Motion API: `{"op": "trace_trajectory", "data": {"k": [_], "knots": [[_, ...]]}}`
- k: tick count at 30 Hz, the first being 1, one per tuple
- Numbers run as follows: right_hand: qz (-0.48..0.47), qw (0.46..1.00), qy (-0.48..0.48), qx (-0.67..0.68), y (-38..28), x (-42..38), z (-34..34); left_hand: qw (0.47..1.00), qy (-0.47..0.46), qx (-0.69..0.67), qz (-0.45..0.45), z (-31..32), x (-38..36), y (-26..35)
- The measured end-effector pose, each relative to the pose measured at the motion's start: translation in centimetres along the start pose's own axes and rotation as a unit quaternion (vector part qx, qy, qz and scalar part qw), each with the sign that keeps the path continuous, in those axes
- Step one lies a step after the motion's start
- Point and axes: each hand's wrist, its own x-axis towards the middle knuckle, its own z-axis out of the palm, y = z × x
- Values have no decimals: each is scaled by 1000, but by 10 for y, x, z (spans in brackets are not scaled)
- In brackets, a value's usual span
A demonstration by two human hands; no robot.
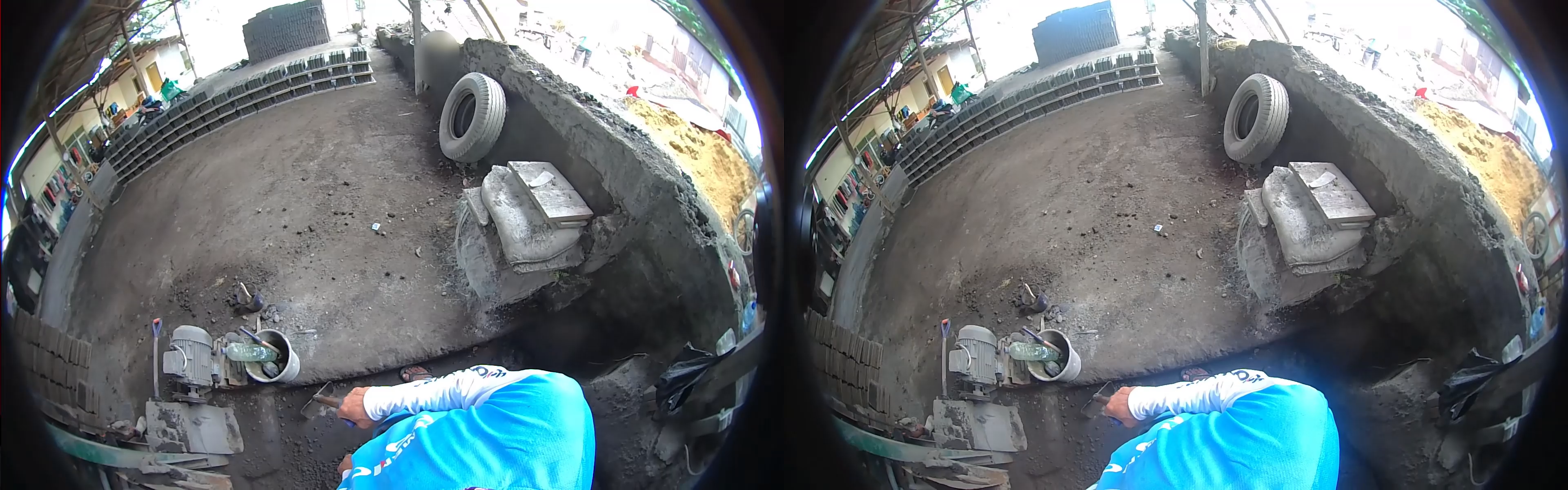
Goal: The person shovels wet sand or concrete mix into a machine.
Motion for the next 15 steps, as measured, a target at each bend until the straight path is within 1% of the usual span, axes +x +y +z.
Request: {"op": "trace_trajectory", "data": {"k": [11,15], "knots": [[-6,1000,0,-2,-2,5,-3,999,-10,-37,-3,-12,2,-4],[5,1000,3,-3,-6,1,-10,995,-36,-95,-7,-14,7,0]]}}
